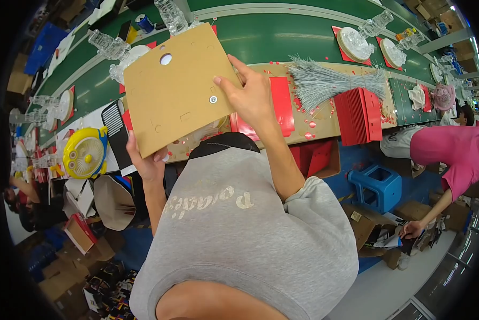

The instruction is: The person assembles product housings by hand, applying white components to a red plastic housing using a cardboard template, then fitting a black louvered grille into the housing.

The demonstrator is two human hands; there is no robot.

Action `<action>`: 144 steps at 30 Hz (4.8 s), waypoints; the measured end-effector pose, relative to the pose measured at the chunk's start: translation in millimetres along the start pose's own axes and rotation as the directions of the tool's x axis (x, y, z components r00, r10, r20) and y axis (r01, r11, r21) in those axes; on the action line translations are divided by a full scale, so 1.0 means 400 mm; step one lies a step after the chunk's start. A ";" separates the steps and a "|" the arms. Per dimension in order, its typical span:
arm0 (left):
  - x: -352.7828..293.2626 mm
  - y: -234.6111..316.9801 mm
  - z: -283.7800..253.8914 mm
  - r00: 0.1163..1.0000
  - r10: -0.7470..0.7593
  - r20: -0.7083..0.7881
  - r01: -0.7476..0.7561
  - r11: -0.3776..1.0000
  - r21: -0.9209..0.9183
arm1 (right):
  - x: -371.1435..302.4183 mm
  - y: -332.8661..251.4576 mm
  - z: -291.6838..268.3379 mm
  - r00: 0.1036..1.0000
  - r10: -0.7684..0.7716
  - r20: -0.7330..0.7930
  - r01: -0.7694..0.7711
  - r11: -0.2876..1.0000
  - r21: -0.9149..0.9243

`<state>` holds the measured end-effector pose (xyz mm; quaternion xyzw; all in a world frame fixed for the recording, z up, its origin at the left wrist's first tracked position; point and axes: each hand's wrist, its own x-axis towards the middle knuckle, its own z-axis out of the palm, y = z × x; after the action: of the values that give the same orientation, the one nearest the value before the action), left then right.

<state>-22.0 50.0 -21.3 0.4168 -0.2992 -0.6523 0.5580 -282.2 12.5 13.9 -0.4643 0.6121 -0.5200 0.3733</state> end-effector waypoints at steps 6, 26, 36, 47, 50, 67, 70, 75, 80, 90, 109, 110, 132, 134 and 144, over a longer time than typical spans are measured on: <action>0.040 0.072 -0.035 0.993 -0.102 0.061 0.072 0.923 0.378 | -0.016 -0.032 -0.030 0.997 0.050 0.058 -0.043 0.992 -0.117; 0.161 0.122 0.049 0.996 -0.066 0.057 0.046 0.954 0.296 | 0.148 -0.034 -0.008 0.696 -0.616 0.369 0.716 0.553 -0.425; 0.238 0.161 0.050 0.993 0.041 0.109 -0.093 0.846 0.526 | 0.167 -0.009 0.029 0.762 -0.389 0.517 0.606 0.710 -0.359; 0.293 0.133 0.040 0.977 0.168 0.128 -0.211 0.729 0.652 | 0.140 -0.027 0.022 0.781 -0.431 0.451 0.594 0.736 -0.325; 0.325 0.152 0.018 0.982 0.180 0.056 -0.157 0.619 0.769 | 0.132 -0.027 0.032 0.786 -0.431 0.442 0.580 0.762 -0.287; 0.063 0.208 0.074 0.832 -0.027 0.554 -0.551 0.069 0.832 | 0.169 -0.014 0.011 0.803 -0.477 0.357 0.567 0.797 -0.210; 0.066 0.214 0.083 0.833 -0.045 0.551 -0.553 -0.085 0.829 | 0.163 -0.025 -0.004 0.799 -0.489 0.350 0.586 0.765 -0.268; 0.087 0.221 0.080 0.821 -0.039 0.569 -0.569 -0.118 0.814 | 0.110 -0.064 -0.084 0.627 -0.614 0.479 0.770 0.582 -0.262; 0.098 0.240 0.094 0.829 -0.060 0.557 -0.558 -0.178 0.811 | 0.042 -0.048 -0.073 0.656 -0.451 0.606 0.718 0.621 -0.315; 0.115 0.195 0.167 0.772 -0.131 0.622 -0.636 -0.173 0.752 | 0.003 -0.072 -0.044 0.690 -0.477 0.544 0.717 0.548 -0.430; 0.122 0.186 0.165 0.750 -0.126 0.650 -0.658 -0.241 0.713 | 0.027 -0.062 0.000 0.752 -0.607 0.255 0.645 0.600 -0.473; 0.118 0.186 0.163 0.747 -0.123 0.654 -0.662 -0.238 0.711 | 0.037 -0.058 -0.015 0.745 -0.634 0.209 0.637 0.582 -0.505; 0.105 0.174 0.176 0.743 -0.146 0.653 -0.668 -0.207 0.714 | 0.066 -0.043 -0.080 0.706 -0.636 0.313 0.669 0.453 -0.590; 0.106 0.173 0.175 0.745 -0.146 0.651 -0.667 -0.208 0.716 | 0.094 -0.029 -0.067 0.740 -0.636 0.218 0.611 0.502 -0.612; 0.140 0.194 0.114 0.792 -0.077 0.605 -0.610 -0.064 0.790 | 0.101 0.000 -0.023 0.728 -0.472 0.498 0.643 0.722 -0.255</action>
<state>-26.6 -23.5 55.0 0.4335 -0.8708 -0.1936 0.1275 -302.7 -23.5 16.5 -0.7930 0.4446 -0.3626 0.2049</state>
